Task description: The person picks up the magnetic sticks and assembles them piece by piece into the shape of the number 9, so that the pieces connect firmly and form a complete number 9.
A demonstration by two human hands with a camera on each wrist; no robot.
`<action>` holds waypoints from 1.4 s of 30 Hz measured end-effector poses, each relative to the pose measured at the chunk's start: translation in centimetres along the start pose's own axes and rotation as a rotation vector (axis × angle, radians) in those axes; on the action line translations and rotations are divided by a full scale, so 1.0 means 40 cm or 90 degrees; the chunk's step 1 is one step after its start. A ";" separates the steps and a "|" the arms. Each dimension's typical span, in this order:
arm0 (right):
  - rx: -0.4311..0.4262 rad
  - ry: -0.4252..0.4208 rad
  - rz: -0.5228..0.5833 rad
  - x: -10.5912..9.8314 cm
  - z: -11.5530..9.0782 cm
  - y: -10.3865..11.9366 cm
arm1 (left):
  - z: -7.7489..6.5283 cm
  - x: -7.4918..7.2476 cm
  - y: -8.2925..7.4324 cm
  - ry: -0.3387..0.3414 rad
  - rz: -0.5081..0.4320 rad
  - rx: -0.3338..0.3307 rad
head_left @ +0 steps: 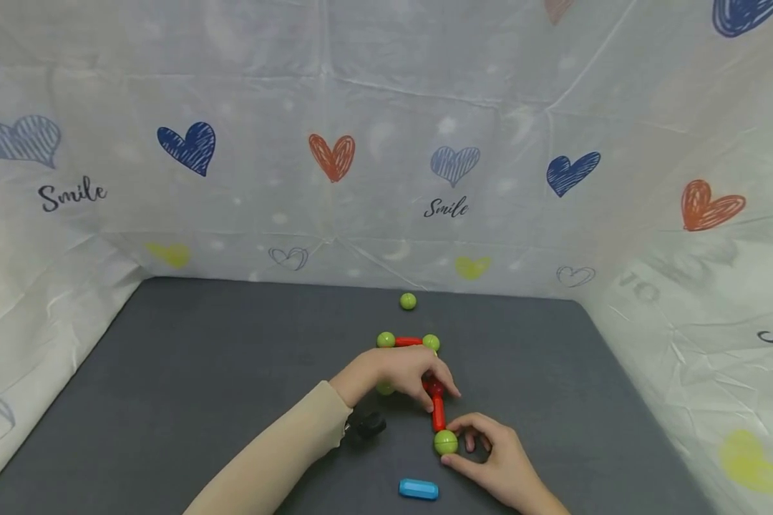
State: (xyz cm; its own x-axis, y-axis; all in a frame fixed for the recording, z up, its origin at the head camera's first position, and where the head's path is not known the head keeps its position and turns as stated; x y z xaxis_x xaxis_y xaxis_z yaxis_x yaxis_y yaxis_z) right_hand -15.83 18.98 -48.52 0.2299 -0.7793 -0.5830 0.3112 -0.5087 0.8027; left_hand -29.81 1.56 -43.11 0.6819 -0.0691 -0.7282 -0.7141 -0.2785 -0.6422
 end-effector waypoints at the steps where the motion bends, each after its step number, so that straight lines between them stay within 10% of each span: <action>1: -0.003 0.001 0.002 0.001 -0.001 0.001 | 0.000 0.000 -0.002 0.003 0.005 0.002; 28: -0.001 -0.003 0.007 0.012 0.007 0.000 | -0.005 0.002 -0.002 0.002 0.049 -0.017; 32: -0.023 -0.005 0.015 0.015 0.007 0.004 | -0.045 -0.002 0.003 -0.076 0.041 -0.036; 39: 0.022 0.014 0.013 0.010 0.008 0.001 | -0.191 0.002 0.069 -0.366 -0.031 -0.189; 42: 0.055 0.019 0.007 0.003 0.004 -0.001 | -0.227 0.032 0.116 -0.379 -0.074 -0.243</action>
State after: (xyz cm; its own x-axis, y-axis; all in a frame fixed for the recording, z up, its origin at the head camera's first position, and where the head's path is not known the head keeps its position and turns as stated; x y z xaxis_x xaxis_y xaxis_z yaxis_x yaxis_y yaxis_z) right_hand -15.96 18.85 -48.62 0.2608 -0.7741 -0.5768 0.2283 -0.5311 0.8160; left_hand -30.82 -8.52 -44.86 0.4702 0.4860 -0.7367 -0.4624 -0.5753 -0.6747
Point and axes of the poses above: each hand's wrist, its own z-axis towards the middle knuckle, its own x-axis out of the palm, y = z × x, the point moved 3 cm from there along z, towards the middle knuckle, and after that the axes turned 9 degrees about y, right-handed, at the moved point
